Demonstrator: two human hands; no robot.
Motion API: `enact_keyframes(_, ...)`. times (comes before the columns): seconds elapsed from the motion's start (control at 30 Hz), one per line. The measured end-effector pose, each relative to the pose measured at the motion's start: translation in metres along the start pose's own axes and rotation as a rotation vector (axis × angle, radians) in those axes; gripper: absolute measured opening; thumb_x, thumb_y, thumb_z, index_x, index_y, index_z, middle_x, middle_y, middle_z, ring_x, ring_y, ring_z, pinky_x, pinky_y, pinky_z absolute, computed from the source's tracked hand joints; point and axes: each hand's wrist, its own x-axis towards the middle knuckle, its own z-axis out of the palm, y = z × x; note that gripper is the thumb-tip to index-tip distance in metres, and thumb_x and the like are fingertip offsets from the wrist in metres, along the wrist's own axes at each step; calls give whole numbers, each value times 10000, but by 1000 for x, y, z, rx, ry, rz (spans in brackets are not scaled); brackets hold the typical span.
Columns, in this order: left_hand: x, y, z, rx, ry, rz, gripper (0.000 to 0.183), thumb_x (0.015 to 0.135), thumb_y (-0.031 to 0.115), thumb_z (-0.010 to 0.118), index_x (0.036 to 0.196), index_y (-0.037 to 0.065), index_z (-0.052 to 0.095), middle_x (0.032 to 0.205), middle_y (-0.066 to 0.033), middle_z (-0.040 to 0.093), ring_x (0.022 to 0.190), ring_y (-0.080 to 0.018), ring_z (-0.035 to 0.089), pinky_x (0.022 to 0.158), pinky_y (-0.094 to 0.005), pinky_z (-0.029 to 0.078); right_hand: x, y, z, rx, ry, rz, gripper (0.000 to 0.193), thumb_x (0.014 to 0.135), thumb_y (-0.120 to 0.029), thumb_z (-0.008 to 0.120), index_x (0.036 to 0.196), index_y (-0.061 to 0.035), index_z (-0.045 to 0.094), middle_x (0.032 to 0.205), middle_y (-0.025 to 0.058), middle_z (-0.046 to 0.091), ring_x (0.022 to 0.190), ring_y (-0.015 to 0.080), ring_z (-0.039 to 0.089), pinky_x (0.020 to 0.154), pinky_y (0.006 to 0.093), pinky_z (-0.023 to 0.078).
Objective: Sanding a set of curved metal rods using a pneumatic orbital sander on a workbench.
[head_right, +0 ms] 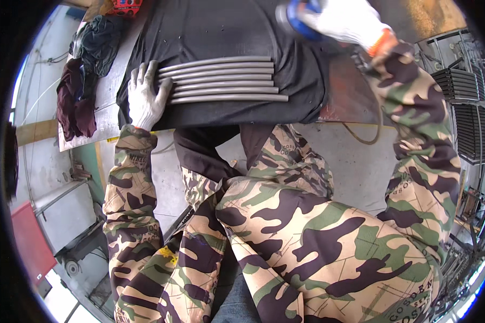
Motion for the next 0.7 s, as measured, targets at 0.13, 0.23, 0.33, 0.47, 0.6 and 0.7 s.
enact_keyframes(0.13, -4, -4, -6, -65, -116, 187, 1069, 741, 725, 731, 1518, 27, 503, 1529, -242, 505, 1426, -481, 420, 1197, -617, 274, -40, 50, -28, -174, -69, 150, 337, 826, -312, 736, 1080, -92, 715, 1049, 176, 702, 966, 377, 692, 870, 418, 571)
enact_keyframes(0.23, -1, -1, -16, -113, -108, 295, 1150, 646, 736, 776, 1482, -6, 503, 1442, -249, 544, 1368, -484, 456, 1172, -614, 316, -73, 104, -21, -49, -13, 142, 302, 932, -362, 707, 1083, -102, 684, 1024, 154, 660, 940, 363, 679, 815, 440, 545)
enact_keyframes(0.33, -3, -3, -25, -107, -123, 243, 1129, 623, 668, 829, 1463, -16, 510, 1400, -252, 558, 1329, -481, 479, 1155, -598, 358, -89, 117, -24, -67, 14, 168, 292, 922, -338, 706, 1076, -90, 685, 1015, 159, 656, 894, 368, 693, 797, 436, 552)
enact_keyframes(0.47, -6, -4, -20, -163, -130, 203, 1148, 609, 645, 847, 1480, -9, 485, 1420, -261, 532, 1342, -494, 460, 1169, -597, 363, -104, 115, -40, -137, -99, 249, 244, 902, -307, 701, 1053, -116, 699, 1040, 174, 674, 975, 387, 691, 858, 453, 561)
enact_keyframes(0.6, -5, 0, -23, -158, -147, 170, 1161, 604, 660, 839, 1476, -17, 481, 1429, -267, 525, 1348, -504, 454, 1164, -598, 373, -115, 131, -26, -207, -254, 364, 236, 898, -291, 678, 1044, -106, 696, 1061, 187, 686, 982, 401, 702, 870, 473, 562)
enact_keyframes(0.7, -4, 0, -25, -169, -134, 160, 1149, 600, 654, 838, 1459, -27, 494, 1407, -271, 541, 1345, -496, 465, 1156, -588, 384, -100, 123, -27, -254, -287, 390, 249, 884, -287, 663, 1025, -87, 709, 1043, 212, 692, 954, 424, 712, 837, 503, 572)
